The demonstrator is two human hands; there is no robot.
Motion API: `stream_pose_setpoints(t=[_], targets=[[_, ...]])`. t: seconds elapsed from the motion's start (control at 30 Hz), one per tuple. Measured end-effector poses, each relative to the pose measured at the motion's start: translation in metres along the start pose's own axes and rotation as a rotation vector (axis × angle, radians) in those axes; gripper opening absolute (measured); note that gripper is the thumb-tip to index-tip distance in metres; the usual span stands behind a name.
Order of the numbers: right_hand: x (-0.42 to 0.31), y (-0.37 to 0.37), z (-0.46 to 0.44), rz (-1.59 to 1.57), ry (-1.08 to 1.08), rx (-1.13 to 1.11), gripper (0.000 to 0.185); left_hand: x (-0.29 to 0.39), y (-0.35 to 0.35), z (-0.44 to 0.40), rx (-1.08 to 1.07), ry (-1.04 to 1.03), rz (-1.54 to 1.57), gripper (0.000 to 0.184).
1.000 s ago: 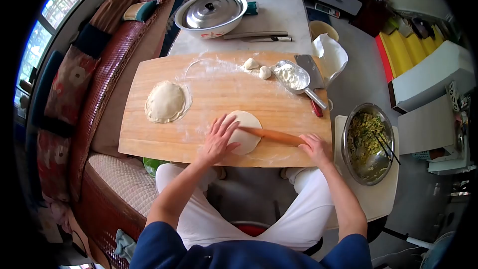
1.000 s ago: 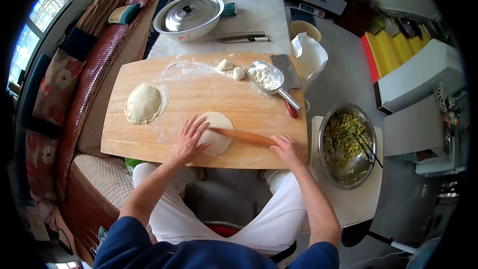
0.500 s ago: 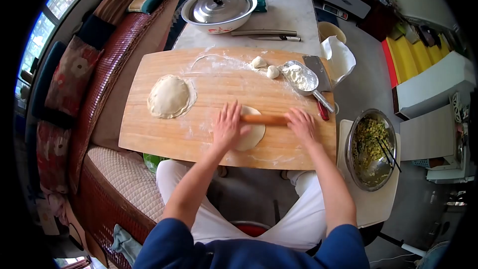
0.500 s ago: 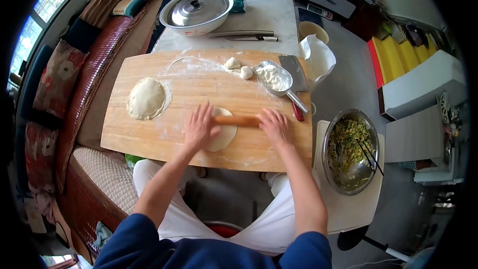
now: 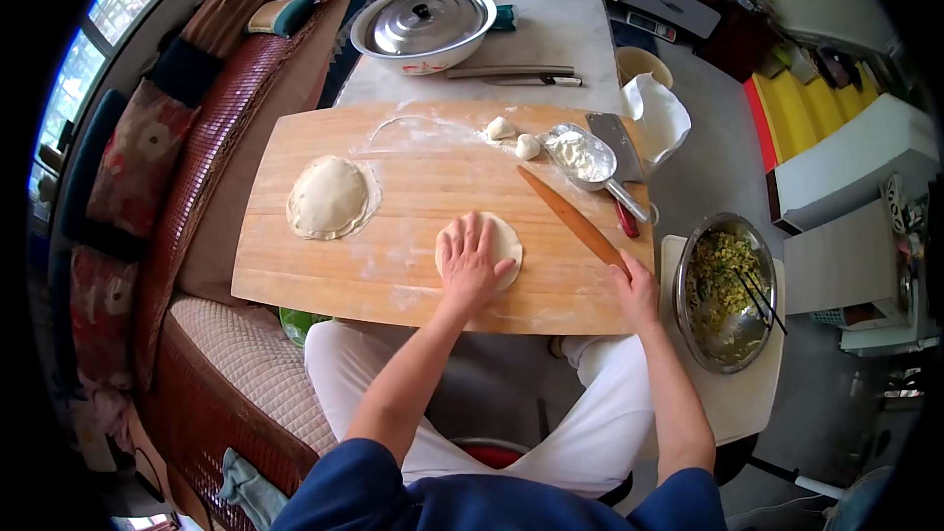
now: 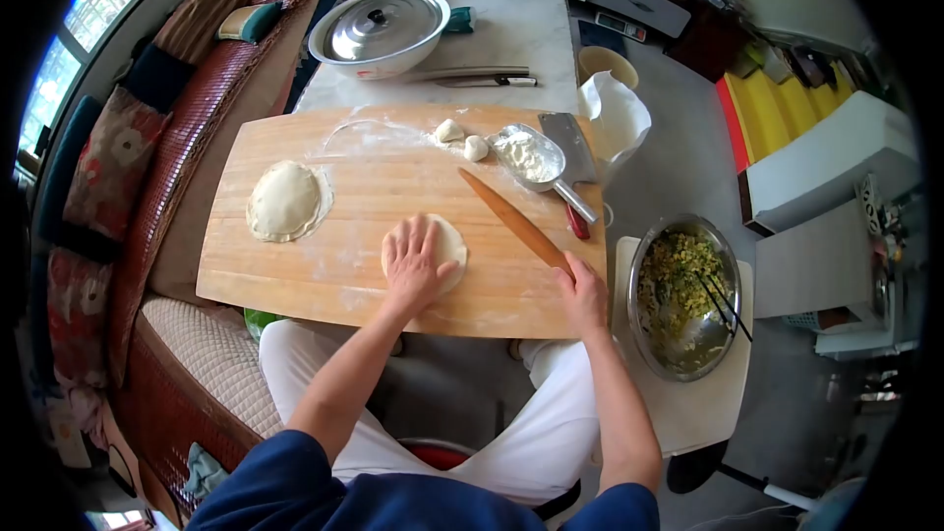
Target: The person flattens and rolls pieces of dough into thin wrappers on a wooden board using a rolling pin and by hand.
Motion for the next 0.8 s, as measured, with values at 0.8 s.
stream_pose_setpoints(t=[0.8], targets=[[-0.003, -0.085, -0.064, 0.352, 0.301, -0.070, 0.040, -0.049, 0.008, -0.037, -0.030, -0.190, -0.016, 0.085]])
Point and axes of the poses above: each hand's wrist, its own z-axis away from the middle knuckle, its own y-axis out of the back of the hand, x = y × z, the point moved 3 cm from there along -z, towards the middle knuckle
